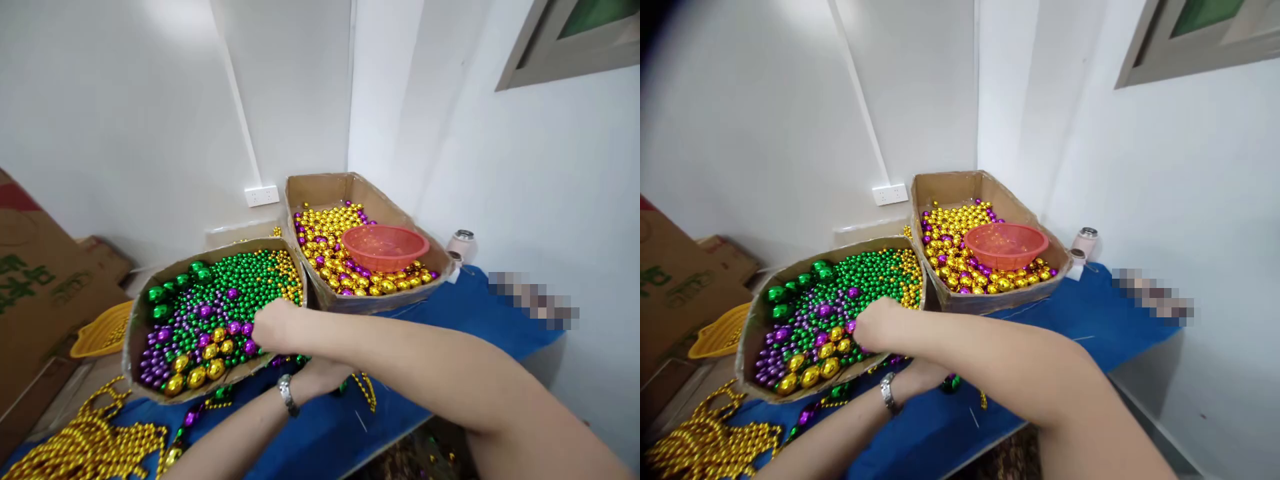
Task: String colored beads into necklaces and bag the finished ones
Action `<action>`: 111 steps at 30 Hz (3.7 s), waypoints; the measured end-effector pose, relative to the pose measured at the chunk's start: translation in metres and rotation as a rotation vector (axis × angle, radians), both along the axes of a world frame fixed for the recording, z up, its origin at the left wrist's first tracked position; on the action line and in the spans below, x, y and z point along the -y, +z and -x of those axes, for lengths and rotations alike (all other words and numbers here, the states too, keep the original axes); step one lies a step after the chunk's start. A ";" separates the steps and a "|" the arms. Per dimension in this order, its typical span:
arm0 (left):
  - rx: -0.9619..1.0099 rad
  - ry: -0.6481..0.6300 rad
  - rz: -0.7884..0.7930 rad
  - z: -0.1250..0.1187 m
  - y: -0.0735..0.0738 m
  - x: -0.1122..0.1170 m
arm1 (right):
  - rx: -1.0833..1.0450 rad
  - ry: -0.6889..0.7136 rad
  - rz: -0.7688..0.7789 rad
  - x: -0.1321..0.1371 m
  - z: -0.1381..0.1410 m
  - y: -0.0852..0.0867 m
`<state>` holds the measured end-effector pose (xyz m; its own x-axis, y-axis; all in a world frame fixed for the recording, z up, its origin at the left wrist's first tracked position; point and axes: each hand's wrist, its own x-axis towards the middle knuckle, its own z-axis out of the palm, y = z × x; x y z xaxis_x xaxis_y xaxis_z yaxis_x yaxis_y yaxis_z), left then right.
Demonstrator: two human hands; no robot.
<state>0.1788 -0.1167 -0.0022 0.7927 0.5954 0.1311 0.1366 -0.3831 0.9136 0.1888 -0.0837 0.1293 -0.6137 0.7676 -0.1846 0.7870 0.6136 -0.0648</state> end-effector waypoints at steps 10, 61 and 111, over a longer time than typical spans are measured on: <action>0.230 0.172 0.381 0.020 0.011 -0.018 | -0.469 -0.372 -0.289 0.073 -0.128 -0.066; 0.099 -0.088 -0.656 0.057 0.046 -0.020 | -1.449 -0.474 0.594 0.078 -0.102 -0.145; 0.433 0.183 0.445 0.072 0.020 -0.020 | -1.823 -0.839 0.193 0.107 -0.112 -0.138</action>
<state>0.1069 -0.0972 0.0181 0.6039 0.7872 0.1253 -0.2525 0.0399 0.9668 0.3005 -0.1904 -0.0091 0.2886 0.9572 0.0199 -0.2306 0.0897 -0.9689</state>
